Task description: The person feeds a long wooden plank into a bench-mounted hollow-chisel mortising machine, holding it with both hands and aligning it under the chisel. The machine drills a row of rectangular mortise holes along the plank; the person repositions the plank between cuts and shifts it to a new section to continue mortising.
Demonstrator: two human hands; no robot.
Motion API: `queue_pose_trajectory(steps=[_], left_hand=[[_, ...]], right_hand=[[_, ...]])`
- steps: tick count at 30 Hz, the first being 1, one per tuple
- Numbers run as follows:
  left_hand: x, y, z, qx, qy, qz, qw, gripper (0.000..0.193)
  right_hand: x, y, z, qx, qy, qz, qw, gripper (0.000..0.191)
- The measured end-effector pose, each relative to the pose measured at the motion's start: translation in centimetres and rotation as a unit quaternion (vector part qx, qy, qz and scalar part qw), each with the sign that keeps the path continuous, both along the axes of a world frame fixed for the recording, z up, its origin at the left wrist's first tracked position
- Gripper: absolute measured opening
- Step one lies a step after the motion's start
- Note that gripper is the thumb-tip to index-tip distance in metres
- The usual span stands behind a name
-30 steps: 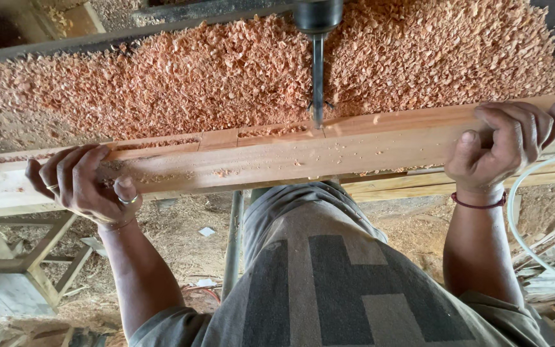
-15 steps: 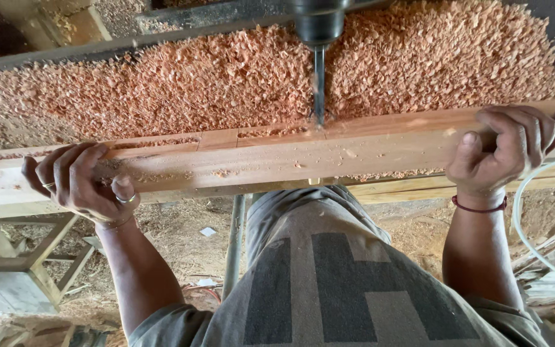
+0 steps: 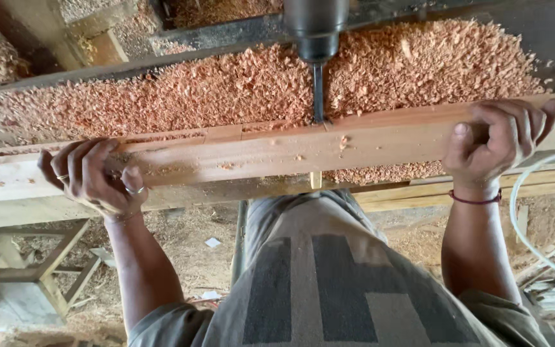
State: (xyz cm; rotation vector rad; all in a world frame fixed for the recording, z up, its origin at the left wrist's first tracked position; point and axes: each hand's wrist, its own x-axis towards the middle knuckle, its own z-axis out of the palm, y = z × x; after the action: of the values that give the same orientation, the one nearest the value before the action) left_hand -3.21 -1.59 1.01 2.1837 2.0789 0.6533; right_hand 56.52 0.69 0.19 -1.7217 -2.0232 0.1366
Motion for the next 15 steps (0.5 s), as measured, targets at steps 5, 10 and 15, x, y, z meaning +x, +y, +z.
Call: queue_pose_trajectory(steps=[5, 10, 15], left_hand=[[0.2, -0.6, 0.1, 0.008, 0.004, 0.003, 1.0, 0.068], [0.5, -3.5, -0.3, -0.009, 0.005, 0.014, 1.0, 0.067], [1.0, -5.6, -0.7, -0.003, 0.004, 0.018, 1.0, 0.066]], right_hand=[[0.3, -0.8, 0.9, -0.037, -0.049, -0.015, 0.998, 0.038], [0.4, -2.5, 0.9, -0.042, -0.031, 0.002, 0.999, 0.039], [0.1, -3.9, 0.8, -0.03, -0.008, -0.005, 1.0, 0.037]])
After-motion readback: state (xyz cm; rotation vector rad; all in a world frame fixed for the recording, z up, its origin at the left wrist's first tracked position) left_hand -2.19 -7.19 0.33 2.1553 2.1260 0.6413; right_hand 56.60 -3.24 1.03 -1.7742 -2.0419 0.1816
